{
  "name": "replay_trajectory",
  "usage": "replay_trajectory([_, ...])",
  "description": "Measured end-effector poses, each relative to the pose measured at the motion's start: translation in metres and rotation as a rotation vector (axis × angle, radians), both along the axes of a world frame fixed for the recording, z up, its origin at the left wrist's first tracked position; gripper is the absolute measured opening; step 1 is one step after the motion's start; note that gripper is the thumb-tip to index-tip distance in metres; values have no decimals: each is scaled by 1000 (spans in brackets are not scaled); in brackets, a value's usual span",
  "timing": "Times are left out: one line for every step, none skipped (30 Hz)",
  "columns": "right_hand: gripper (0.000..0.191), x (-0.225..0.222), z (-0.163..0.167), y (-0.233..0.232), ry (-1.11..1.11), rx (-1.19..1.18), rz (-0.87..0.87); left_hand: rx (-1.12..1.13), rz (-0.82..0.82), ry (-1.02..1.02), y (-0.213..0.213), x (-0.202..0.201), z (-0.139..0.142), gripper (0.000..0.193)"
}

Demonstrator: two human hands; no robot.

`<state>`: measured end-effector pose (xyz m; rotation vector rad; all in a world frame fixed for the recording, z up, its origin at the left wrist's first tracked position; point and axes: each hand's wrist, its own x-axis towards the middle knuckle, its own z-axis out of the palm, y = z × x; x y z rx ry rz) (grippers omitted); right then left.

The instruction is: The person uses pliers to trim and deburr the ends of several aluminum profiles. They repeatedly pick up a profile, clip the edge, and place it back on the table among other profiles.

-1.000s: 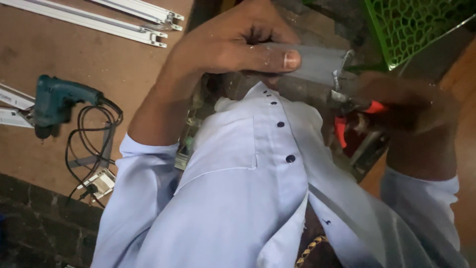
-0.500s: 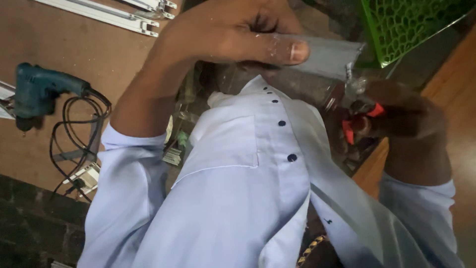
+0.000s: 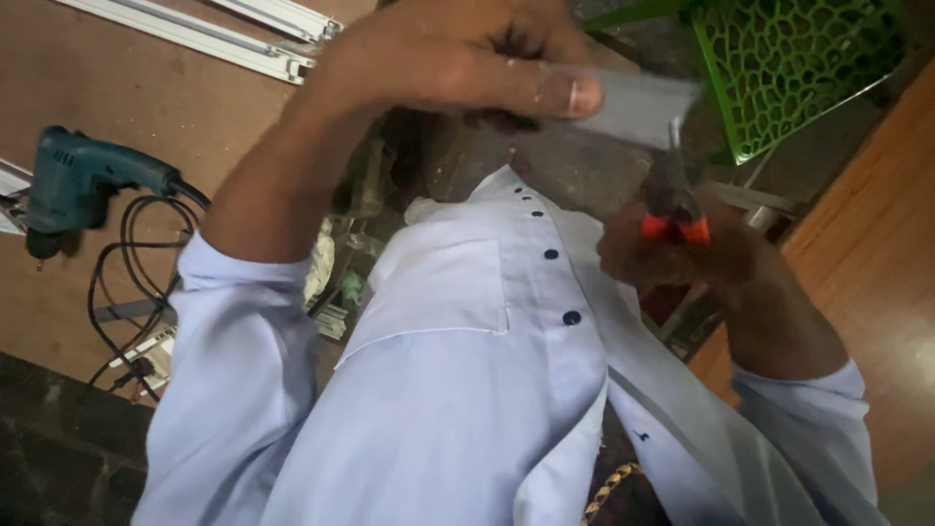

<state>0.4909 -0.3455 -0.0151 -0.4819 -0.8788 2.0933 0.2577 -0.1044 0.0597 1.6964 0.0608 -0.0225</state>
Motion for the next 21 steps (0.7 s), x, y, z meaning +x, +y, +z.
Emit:
replay_trajectory([24, -3, 0, 1, 39, -37, 1, -28, 21, 31, 1, 0, 0, 46])
replay_trajectory([25, -4, 2, 0, 37, -88, -53, -60, 44, 61, 1, -1, 1, 47])
replay_trajectory([27, -4, 3, -1, 34, -131, -103, 13, 64, 58, 1, -3, 2, 46])
replay_trajectory([29, -2, 3, -2, 33, -161, -156, 97, 82, 55, 2, -5, 3, 46])
replay_trajectory([28, 0, 2, -2, 72, -192, -105, 177, 98, 53, 2, -6, 4, 46])
replay_trajectory([29, 2, 1, -2, 111, -234, -55, 122, 113, 49, 2, -7, 5, 46])
replay_trajectory([32, 4, -1, -1, 151, -279, -5, 63, 127, 46, 1, -8, 6, 46])
replay_trajectory([33, 5, -2, 0, 121, -263, -15, 8, 143, 40, 1, -8, 6, 46])
replay_trajectory([33, 6, -3, 2, 89, -240, -22, 18, 159, 62, 1, -7, 7, 46])
replay_trajectory([34, 7, -3, 4, 59, -215, -29, 30, 176, 85, 2, -7, 7, 46])
replay_trajectory([35, 8, -2, 6, 29, -190, -9, 40, 193, 110, 2, -6, 7, 46])
replay_trajectory([37, 8, 0, 8, -3, -165, 9, 73, 159, 99, 3, -6, 7, 45])
replay_trajectory([38, 9, 3, 10, -36, -138, 26, 108, 124, 87, 3, -5, 7, 45])
replay_trajectory([40, 9, 7, 11, -67, -112, 45, 142, 90, 77, 4, -5, 7, 45])
replay_trajectory([42, 10, 11, 12, -97, -90, 65, 129, 107, 62, 3, -6, 7, 45])
replay_trajectory([45, 10, 15, 12, -123, -73, 86, 111, 125, 49, 3, -6, 6, 45])
replay_trajectory([45, 11, 18, 12, -141, -88, 91, 90, 142, 37, 2, -7, 5, 46])
replay_trajectory([45, 12, 19, 12, -145, -84, 93, 46, 138, 53, 1, -7, 4, 46])
replay_trajectory([44, 12, 20, 12, -146, -85, 95, 9, 134, 65, 1, -7, 3, 47])
replay_trajectory([44, 14, 20, 12, -138, -88, 83, -26, 127, 76, 1, -8, 2, 47])
replay_trajectory([43, 14, 18, 11, -130, -91, 77, 7, 109, 46, 2, -7, 1, 47])
